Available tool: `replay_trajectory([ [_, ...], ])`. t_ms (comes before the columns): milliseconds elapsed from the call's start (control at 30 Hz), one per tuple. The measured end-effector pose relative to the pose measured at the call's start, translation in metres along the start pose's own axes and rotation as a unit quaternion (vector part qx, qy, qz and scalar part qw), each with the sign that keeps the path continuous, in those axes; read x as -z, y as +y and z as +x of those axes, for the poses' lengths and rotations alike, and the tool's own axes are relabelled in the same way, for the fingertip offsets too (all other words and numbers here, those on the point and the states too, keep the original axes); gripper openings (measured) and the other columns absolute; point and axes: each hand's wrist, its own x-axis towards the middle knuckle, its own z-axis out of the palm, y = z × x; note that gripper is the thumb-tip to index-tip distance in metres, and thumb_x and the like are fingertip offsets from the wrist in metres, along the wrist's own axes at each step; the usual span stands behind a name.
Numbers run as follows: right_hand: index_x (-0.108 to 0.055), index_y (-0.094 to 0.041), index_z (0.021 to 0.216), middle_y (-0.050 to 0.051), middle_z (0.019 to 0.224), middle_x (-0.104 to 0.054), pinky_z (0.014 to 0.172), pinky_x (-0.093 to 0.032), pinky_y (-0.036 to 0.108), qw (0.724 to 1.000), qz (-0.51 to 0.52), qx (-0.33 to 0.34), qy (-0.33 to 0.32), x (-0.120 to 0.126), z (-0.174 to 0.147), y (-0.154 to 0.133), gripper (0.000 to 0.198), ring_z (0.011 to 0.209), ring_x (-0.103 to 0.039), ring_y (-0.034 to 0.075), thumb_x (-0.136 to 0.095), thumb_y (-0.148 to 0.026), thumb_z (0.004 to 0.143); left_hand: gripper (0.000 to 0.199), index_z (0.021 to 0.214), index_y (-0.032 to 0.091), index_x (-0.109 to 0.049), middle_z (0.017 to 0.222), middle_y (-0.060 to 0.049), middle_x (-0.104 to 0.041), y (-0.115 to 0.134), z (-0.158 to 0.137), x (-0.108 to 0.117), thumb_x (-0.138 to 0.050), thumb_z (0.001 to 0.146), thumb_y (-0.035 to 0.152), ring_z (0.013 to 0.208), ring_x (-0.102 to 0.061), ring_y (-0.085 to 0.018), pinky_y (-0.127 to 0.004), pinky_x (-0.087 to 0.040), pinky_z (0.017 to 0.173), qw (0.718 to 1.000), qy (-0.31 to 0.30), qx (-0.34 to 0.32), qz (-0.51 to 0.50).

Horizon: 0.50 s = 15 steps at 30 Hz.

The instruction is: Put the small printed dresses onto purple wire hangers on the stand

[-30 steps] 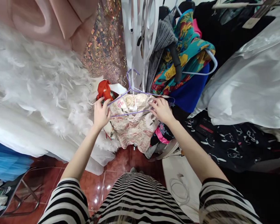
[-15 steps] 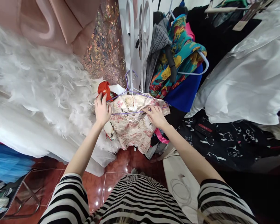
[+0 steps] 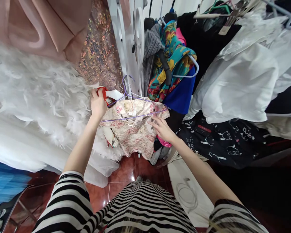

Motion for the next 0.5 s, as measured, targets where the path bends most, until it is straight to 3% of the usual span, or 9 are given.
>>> replay_trajectory([
  [233,-0.06,-0.03,0.143,0.013,0.141,-0.058,0.107,-0.046,0.058,1.0,0.023,0.011,-0.012,0.008,0.001,-0.004,0.06,0.131,-0.05,0.03,-0.037,-0.008,0.092,0.026,0.107,0.017,-0.064,0.118,-0.017,-0.058,0.002,0.014,0.009,-0.053,0.083,0.018,0.114,-0.063,-0.037,-0.047,-0.05,0.101,1.0,0.007,0.027,-0.011],
  [500,-0.053,-0.028,0.149,0.013,0.148,-0.055,0.109,-0.046,0.057,0.999,0.032,0.022,-0.027,0.015,0.035,-0.011,0.058,0.134,-0.049,0.03,-0.035,-0.013,0.096,0.027,0.105,0.022,-0.067,0.109,-0.012,-0.059,0.017,0.0,0.022,-0.052,0.084,0.016,0.106,-0.064,-0.03,-0.042,-0.051,0.096,0.999,0.032,-0.01,-0.014],
])
